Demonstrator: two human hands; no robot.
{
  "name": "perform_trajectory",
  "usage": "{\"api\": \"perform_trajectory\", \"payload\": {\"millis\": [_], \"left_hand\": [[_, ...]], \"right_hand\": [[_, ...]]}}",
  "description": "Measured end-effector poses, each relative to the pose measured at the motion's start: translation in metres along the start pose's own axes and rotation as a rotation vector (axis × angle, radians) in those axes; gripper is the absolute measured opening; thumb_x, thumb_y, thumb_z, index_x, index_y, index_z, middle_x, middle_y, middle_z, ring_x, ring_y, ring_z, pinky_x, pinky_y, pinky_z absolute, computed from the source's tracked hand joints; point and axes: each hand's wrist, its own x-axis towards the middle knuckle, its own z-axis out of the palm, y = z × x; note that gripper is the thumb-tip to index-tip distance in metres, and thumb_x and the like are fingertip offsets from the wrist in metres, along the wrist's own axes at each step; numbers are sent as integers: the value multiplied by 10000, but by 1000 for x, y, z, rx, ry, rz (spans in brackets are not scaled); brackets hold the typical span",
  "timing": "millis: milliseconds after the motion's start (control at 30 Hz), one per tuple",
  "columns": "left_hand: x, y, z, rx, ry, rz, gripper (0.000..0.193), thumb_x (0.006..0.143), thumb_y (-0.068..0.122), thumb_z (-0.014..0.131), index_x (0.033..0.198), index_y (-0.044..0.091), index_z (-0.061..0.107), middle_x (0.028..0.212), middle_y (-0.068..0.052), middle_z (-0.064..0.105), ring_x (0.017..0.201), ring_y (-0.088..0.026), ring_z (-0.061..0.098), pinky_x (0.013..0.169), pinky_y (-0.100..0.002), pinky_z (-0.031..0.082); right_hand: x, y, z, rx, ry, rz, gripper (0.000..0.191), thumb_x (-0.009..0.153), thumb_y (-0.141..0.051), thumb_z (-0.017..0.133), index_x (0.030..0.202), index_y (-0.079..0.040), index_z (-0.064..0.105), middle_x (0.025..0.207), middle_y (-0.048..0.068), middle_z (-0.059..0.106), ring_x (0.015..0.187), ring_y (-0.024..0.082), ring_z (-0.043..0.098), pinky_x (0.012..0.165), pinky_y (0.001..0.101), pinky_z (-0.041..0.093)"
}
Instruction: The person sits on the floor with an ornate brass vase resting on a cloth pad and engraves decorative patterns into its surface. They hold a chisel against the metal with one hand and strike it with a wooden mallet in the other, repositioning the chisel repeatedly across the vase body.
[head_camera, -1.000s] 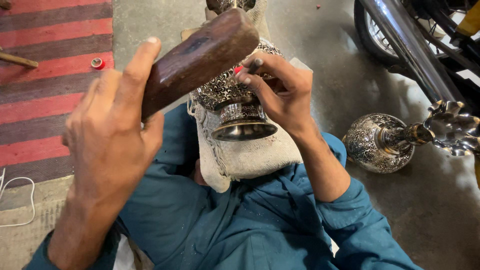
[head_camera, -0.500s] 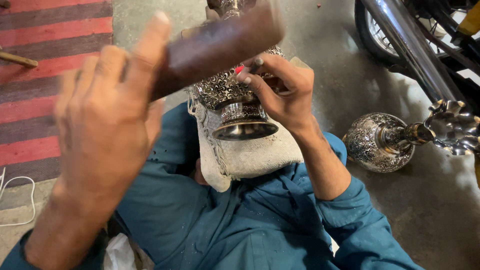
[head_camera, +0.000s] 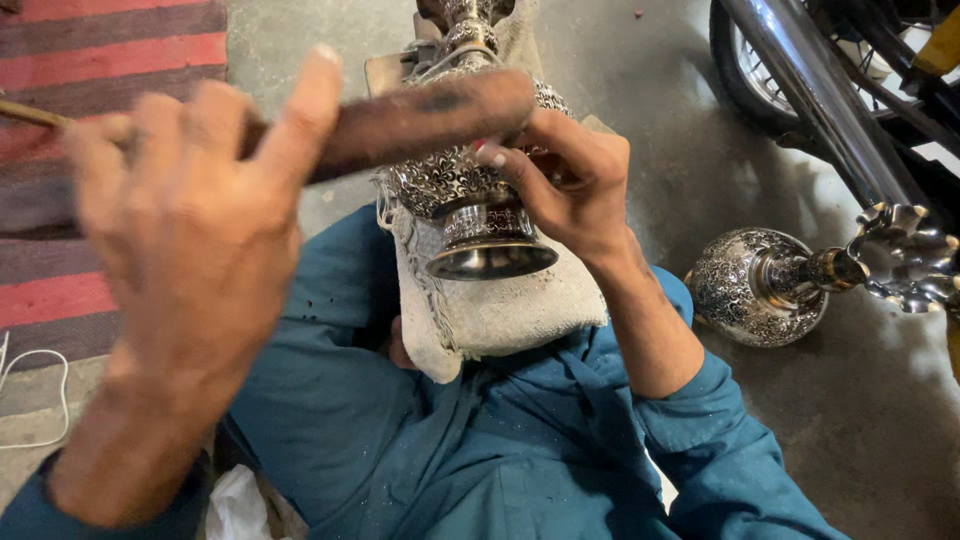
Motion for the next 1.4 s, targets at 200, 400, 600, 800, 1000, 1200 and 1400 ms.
{"api": "perform_trajectory", "payload": {"millis": [200, 400, 600, 800, 1000, 1200, 1400], "left_hand": [[2, 5, 3, 65, -96, -48, 631, 922, 41, 804, 1495, 211, 604, 988, -99, 613, 945, -314, 621, 847, -487, 481], [-18, -1, 9, -437, -92, -231, 712, 801, -4, 747, 1449, 132, 487, 1160, -229, 630, 1014, -465, 653, 805, -528, 521], [-49, 8, 34, -701, -72, -358, 695, 862, 7, 707, 1486, 109, 417, 1116, -216, 687, 996, -441, 715, 835, -485, 560], [-51, 6, 39, -791, -36, -309, 709, 876, -27, 691, 1502, 96, 383, 1211, -210, 692, 1122, -393, 733, 887, -449, 587], [-34, -1, 24, -427, -66, -251, 768, 812, -38, 756, 1496, 135, 453, 1089, -221, 653, 1005, -410, 694, 830, -490, 562], [-20, -3, 11, -464, 26, -160, 787, 863, -18, 746, 1554, 142, 404, 1186, -173, 611, 1146, -376, 632, 999, -482, 523], [-9, 0, 4, -218, -55, -91, 815, 786, 28, 806, 1522, 141, 475, 979, -152, 593, 928, -383, 614, 804, -519, 466]], "right_hand": [[-3, 2, 1, 20, 3, -8, 223, 1030, 5, 738, 1240, 13, 664, 1000, 83, 782, 861, 90, 741, 661, 193, 566], [-2, 2, 0, 325, 28, 194, 175, 1101, 4, 683, 1268, 17, 631, 1021, 111, 764, 958, 142, 766, 853, 248, 645], [11, -1, -7, 194, -141, 123, 171, 1102, 0, 679, 1263, 27, 626, 1080, 117, 780, 1031, 151, 777, 891, 249, 654], [14, -2, -3, 72, -122, 43, 185, 1074, -1, 715, 1244, 16, 644, 1052, 96, 788, 980, 131, 778, 807, 213, 636], [13, 2, -4, 26, -114, -1, 197, 1054, -14, 742, 1232, 5, 660, 1045, 81, 788, 995, 126, 781, 815, 219, 632], [12, 4, -1, -16, -95, -2, 184, 1031, -27, 768, 1194, -1, 688, 1024, 77, 784, 933, 119, 779, 801, 231, 634], [14, 5, -4, -39, -112, -26, 154, 1020, -61, 790, 1151, -25, 717, 989, 67, 777, 871, 111, 771, 749, 224, 618]]}}
